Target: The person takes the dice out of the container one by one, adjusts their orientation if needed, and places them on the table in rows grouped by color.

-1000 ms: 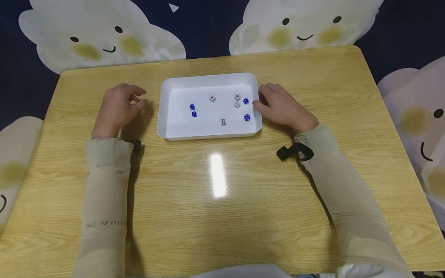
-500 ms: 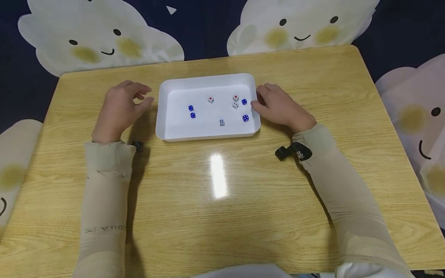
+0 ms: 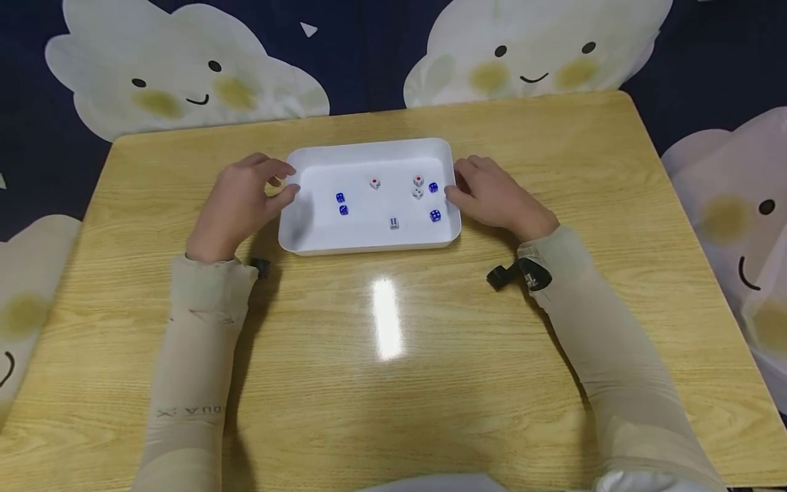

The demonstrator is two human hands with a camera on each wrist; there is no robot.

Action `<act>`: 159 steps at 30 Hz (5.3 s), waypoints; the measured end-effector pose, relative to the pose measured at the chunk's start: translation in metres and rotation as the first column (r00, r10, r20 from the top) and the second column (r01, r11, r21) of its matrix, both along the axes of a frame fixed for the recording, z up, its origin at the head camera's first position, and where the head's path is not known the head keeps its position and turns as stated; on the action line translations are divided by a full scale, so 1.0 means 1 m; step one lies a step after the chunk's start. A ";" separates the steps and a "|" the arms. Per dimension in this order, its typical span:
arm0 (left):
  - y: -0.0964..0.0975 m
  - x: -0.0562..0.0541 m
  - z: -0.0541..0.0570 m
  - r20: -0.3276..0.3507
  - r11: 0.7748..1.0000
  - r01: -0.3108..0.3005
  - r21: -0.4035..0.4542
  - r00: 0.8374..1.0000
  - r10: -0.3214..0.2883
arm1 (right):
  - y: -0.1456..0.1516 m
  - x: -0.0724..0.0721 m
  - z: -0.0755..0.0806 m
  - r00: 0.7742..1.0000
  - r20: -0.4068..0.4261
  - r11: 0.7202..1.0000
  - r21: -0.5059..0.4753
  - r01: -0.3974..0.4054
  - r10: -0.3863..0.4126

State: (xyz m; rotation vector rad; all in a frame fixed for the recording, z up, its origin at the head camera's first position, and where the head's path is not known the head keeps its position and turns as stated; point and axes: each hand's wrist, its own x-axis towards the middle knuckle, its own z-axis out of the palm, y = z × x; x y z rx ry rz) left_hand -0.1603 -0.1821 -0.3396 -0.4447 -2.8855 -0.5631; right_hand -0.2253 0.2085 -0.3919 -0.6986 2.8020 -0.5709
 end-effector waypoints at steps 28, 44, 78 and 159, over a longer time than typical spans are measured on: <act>0.024 0.004 -0.003 0.029 0.992 0.089 -0.088 0.996 -0.087 | 0.000 0.000 -0.001 1.000 -0.013 1.000 -0.012 -0.010 0.010; 0.039 0.007 -0.002 0.064 0.981 0.152 -0.121 0.987 -0.145 | -0.002 0.002 -0.002 1.000 -0.011 1.000 -0.004 -0.002 0.002; 0.092 0.005 -0.021 0.208 0.928 0.363 -0.087 0.917 -0.340 | -0.021 0.000 -0.006 0.998 -0.048 0.998 -0.039 -0.040 0.038; 0.055 0.003 -0.005 0.102 0.963 0.270 -0.019 0.958 -0.267 | -0.018 0.001 -0.003 0.999 -0.034 0.999 -0.014 -0.030 0.030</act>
